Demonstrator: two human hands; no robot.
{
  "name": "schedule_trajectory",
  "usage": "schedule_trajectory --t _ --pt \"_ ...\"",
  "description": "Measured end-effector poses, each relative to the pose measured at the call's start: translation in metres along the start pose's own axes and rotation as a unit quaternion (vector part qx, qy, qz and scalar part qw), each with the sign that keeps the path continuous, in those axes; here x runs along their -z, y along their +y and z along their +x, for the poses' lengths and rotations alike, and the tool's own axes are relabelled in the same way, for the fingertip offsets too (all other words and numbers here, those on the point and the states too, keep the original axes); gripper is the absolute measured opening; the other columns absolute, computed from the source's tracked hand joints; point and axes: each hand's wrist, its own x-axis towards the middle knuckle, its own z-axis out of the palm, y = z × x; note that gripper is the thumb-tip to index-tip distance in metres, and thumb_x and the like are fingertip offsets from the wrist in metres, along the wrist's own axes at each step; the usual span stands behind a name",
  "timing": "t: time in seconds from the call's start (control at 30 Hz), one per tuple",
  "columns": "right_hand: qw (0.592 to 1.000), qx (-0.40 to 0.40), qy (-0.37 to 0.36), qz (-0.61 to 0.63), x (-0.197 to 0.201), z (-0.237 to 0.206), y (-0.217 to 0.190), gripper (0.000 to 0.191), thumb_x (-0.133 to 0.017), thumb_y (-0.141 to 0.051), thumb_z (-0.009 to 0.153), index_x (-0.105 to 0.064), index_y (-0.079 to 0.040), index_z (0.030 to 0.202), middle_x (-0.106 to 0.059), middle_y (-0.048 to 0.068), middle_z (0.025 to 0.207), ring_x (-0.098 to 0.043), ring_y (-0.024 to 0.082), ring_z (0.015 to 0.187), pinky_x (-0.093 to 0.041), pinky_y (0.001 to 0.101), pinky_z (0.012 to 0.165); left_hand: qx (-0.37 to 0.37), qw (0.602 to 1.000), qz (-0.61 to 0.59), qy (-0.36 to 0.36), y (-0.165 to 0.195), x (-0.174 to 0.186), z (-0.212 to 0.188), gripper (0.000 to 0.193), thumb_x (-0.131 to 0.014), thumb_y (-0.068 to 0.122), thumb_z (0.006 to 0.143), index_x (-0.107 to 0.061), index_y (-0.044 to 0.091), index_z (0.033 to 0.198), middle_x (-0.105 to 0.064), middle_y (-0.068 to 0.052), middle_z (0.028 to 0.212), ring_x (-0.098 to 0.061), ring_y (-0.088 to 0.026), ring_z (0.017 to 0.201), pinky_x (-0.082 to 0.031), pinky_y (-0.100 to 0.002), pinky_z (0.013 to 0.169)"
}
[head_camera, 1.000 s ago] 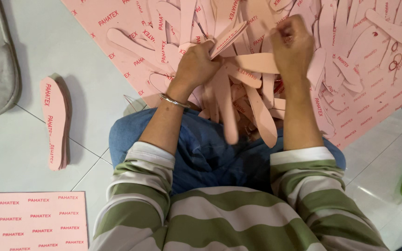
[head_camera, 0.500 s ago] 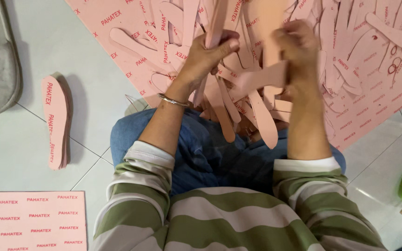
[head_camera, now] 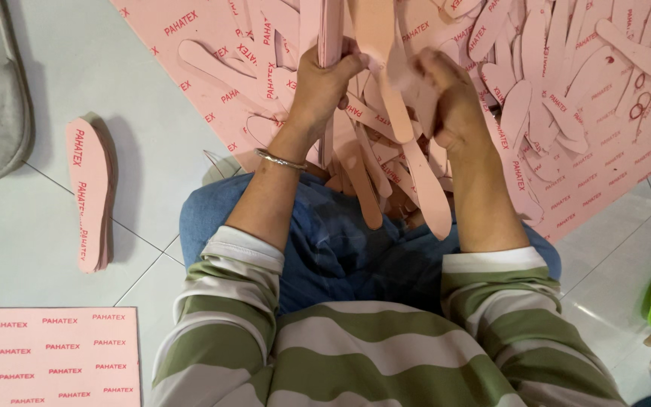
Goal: The person sits on the floor and sorts through a large pile of pink shoe insoles. They pick up insoles, align them, and place them into a neat stack on the floor to their left.
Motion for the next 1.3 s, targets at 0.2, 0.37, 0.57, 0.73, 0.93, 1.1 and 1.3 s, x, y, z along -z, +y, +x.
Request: schedule_trajectory --t 0.2,0.37,0.57,0.73,0.93,1.1,1.3 --pt "0.996 -0.075 0.0 0.048 0.0 0.005 0.002 0.054 -0.048 -0.049 0.104 -0.065 0.0 0.118 -0.073 0.009 0.104 -0.069 0.017 0.096 -0.06 0.03 0.086 0.005 0.999 -0.003 0.034 -0.004 0.004 0.006 0.021 -0.067 0.018 0.087 -0.068 0.002 0.101 -0.073 -0.006 0.084 -0.058 -0.009 0.058 -0.051 -0.027 0.045" --pt "0.992 -0.03 -0.101 -0.069 -0.001 -0.002 0.0 0.033 -0.06 -0.014 0.101 -0.061 -0.003 0.132 -0.069 0.004 0.111 -0.064 0.011 0.101 -0.053 0.0251 0.083 0.01 0.999 0.002 0.053 -0.004 0.004 0.007 0.022 -0.064 0.019 0.087 -0.069 0.005 0.104 -0.075 -0.003 0.087 -0.076 -0.011 0.08 -0.058 -0.027 0.049" --pt "0.975 0.092 -0.052 -0.196 0.013 -0.011 -0.022 0.034 -0.06 0.007 0.101 -0.062 -0.001 0.135 -0.069 0.003 0.116 -0.066 0.009 0.103 -0.056 0.0235 0.092 -0.019 0.996 0.024 0.089 -0.004 0.009 0.011 0.022 -0.069 0.019 0.087 -0.066 0.004 0.103 -0.072 -0.004 0.086 -0.076 -0.014 0.081 -0.06 -0.029 0.05" --pt "0.993 0.039 -0.035 -0.104 0.007 -0.017 -0.036 0.026 -0.057 0.004 0.101 -0.06 -0.003 0.126 -0.07 0.003 0.113 -0.067 0.01 0.099 -0.058 0.0246 0.083 -0.03 0.995 0.034 0.09 -0.006 0.01 0.011 0.022 -0.07 0.019 0.088 -0.066 0.004 0.104 -0.072 -0.005 0.088 -0.076 -0.014 0.082 -0.062 -0.029 0.051" --pt "0.984 0.04 -0.067 -0.16 0.0 -0.018 -0.026 0.028 -0.057 0.006 0.101 -0.06 -0.003 0.128 -0.07 0.004 0.113 -0.066 0.009 0.099 -0.056 0.0238 0.087 -0.033 0.995 0.029 0.088 -0.005 0.011 0.012 0.024 -0.071 0.019 0.087 -0.067 0.003 0.105 -0.073 -0.005 0.088 -0.076 -0.014 0.082 -0.062 -0.029 0.051" --pt "0.952 0.15 -0.025 -0.265 0.014 -0.01 -0.026 0.036 -0.053 0.012 0.098 -0.065 -0.003 0.128 -0.07 0.004 0.114 -0.063 0.009 0.098 -0.052 0.0234 0.086 -0.046 0.992 0.039 0.11 -0.006 0.014 0.014 0.02 -0.07 0.018 0.087 -0.067 0.003 0.102 -0.072 -0.004 0.085 -0.074 -0.012 0.075 -0.063 -0.029 0.052" --pt "0.822 0.287 0.129 -0.475 0.029 -0.025 -0.062 0.035 -0.051 0.01 0.091 -0.077 -0.009 0.102 -0.067 0.003 0.101 -0.059 0.015 0.099 -0.044 0.0322 0.097 -0.087 0.978 0.064 0.176 -0.003 0.023 0.017 0.015 -0.069 0.015 0.09 -0.068 0.004 0.099 -0.066 -0.003 0.078 -0.066 -0.011 0.067 -0.064 -0.029 0.052"
